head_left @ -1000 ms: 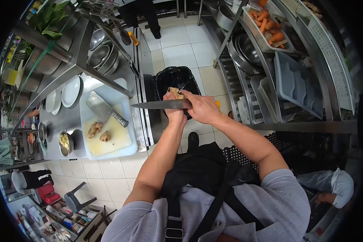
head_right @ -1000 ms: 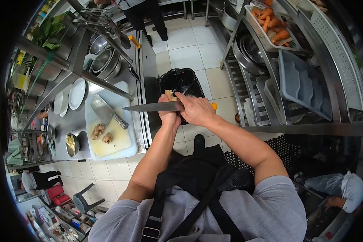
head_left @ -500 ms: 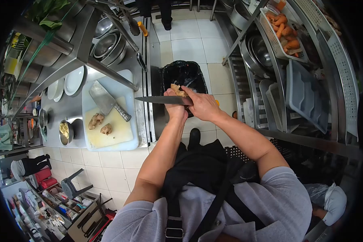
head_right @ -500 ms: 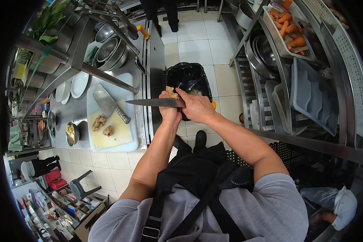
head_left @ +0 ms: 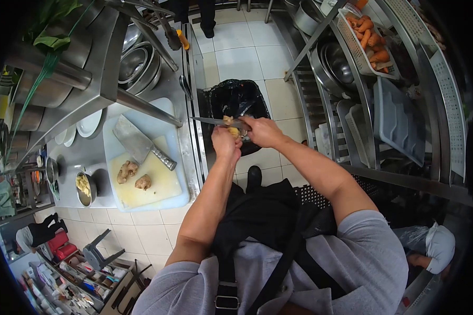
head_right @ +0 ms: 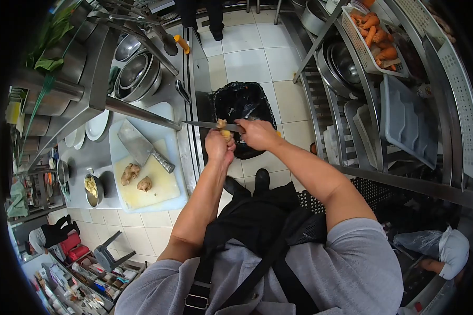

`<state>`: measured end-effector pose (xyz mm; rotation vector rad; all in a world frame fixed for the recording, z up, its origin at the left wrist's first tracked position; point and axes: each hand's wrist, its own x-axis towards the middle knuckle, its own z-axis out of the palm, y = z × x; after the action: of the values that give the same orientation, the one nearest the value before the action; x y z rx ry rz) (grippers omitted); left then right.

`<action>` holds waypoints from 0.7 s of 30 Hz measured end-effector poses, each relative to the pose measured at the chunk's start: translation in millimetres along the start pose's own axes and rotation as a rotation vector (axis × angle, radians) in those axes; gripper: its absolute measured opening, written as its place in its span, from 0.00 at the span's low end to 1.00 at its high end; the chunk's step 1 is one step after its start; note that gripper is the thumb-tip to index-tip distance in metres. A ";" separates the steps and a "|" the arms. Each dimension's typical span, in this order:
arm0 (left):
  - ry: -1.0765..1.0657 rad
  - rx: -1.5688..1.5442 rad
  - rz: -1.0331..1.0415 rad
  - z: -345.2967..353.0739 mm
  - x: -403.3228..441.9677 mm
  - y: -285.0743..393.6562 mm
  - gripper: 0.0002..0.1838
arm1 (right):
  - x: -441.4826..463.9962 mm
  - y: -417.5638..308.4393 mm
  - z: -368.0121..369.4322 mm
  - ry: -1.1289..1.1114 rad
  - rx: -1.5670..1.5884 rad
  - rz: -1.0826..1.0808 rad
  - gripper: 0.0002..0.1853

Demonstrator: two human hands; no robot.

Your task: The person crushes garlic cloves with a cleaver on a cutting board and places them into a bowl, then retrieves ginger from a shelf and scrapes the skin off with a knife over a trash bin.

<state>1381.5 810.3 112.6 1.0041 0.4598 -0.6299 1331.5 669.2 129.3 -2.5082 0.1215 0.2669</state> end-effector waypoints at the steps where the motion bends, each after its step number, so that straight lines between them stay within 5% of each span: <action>1: -0.031 0.047 -0.014 0.3 -1.5 5.4 0.10 | -0.5 3.8 -1.1 -0.001 -0.010 0.027 0.29; 13: -0.076 0.119 -0.148 0.0 29.3 14.8 0.15 | 45.3 53.0 0.9 -0.106 -0.032 0.318 0.27; 21: -0.075 0.104 0.104 15.5 54.4 23.1 0.17 | 53.1 51.4 -50.3 -0.166 0.139 0.029 0.36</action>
<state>1438.1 790.8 100.5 1.0916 0.3092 -0.6008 1383.8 596.7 128.7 -2.3376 0.1050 0.4611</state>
